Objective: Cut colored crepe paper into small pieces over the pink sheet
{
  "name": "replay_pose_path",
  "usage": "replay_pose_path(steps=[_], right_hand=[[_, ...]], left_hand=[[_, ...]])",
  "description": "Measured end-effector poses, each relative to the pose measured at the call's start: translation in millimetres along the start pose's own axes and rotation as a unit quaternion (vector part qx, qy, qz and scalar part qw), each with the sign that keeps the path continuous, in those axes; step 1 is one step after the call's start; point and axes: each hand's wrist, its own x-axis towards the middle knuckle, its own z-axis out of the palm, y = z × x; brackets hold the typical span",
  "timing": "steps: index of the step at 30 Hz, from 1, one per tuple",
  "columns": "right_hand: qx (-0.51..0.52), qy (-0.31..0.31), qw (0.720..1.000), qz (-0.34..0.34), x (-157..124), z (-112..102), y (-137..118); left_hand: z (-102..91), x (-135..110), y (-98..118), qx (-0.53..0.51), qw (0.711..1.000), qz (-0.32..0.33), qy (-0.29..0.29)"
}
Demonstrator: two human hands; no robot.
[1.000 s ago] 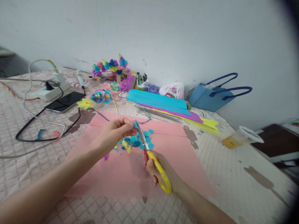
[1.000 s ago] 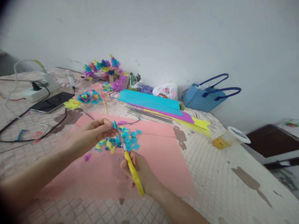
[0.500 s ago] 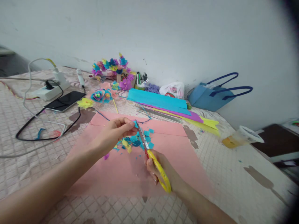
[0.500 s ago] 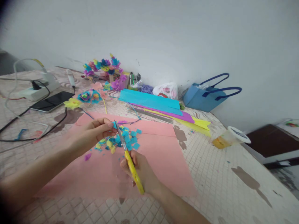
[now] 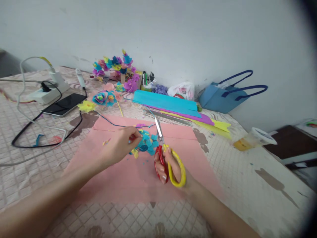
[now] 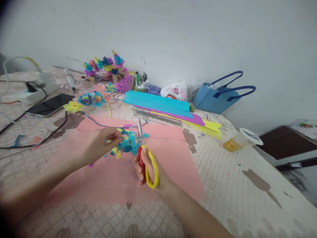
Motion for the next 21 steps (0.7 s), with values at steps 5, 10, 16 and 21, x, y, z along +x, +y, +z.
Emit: replay_pose_path(steps=[5,10,16,21], right_hand=[[-0.012,0.056,0.998,-0.041,3,-4,-5],[-0.035,0.087,0.993,-0.076,2,-5,-6],[-0.07,0.082,0.992,-0.065,1,-4,-8],[-0.084,0.082,0.991,-0.065,0,-3,-9]], left_hand=[[9.5,-6,1,-0.124,0.967,-0.121,-0.185],[15.9,-11,7,-0.147,0.95,-0.151,-0.229],[17.8,-11,6,-0.128,0.934,-0.189,-0.274],[17.2,-11,5,-0.125,0.929,-0.197,-0.288]])
